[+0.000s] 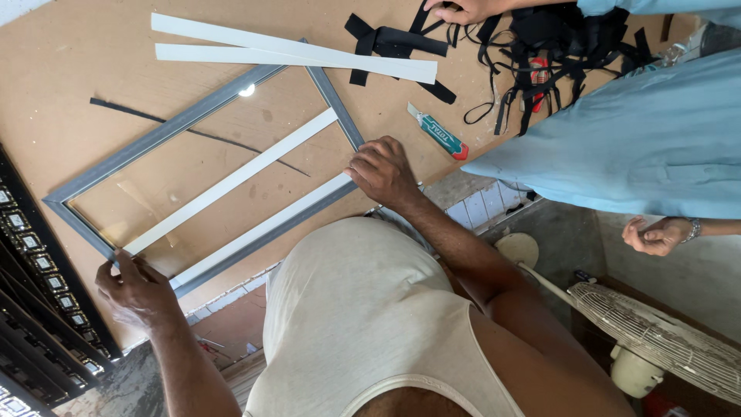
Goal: The person uses a utility knife to cut white plastic strips and black tape on a workbench. They then cut a rectangular piece of cardboard along marked lines and place the cut pieces into a frame.
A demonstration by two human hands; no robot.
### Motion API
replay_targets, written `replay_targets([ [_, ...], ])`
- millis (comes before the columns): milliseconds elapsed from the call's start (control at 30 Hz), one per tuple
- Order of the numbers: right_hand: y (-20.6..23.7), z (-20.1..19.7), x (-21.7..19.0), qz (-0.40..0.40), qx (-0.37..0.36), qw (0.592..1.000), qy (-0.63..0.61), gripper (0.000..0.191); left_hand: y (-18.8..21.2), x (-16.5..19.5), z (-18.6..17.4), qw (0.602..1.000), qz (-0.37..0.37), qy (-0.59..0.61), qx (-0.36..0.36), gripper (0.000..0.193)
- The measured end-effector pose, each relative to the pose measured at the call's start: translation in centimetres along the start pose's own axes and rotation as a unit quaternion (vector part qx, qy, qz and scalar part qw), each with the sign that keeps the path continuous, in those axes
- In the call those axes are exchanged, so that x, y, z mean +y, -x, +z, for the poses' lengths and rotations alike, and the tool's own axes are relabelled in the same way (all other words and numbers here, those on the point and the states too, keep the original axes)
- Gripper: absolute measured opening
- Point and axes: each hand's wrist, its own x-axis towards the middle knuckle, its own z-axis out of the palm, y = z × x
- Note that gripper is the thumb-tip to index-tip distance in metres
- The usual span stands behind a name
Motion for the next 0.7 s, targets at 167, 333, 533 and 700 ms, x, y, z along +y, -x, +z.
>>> replay_targets([
  [167,-1.4,0.7,0.0,0.039,-0.006,0.999,0.0,0.022,-1.5,0.0,1.0,0.999,-0.043,-0.015,-0.011,0.025],
  [333,-5.1,3.8,1.7,0.029,-0.018,0.997,0.067,0.046,-4.3,2.3,-0.2,0.985,0.083,0.132,-0.073,0.042],
  [533,-8.7,3.9,8.5,0.139,0.014,0.977,0.162,0.055,-5.3,6.2,-4.4,0.972,0.083,0.172,-0.139,0.038],
  [700,-9.3,1.4,11.3,0.141,-0.063,0.98,0.126,0.038,-5.5,7.1,-5.4,0.972,0.058,0.187,-0.127,0.037],
])
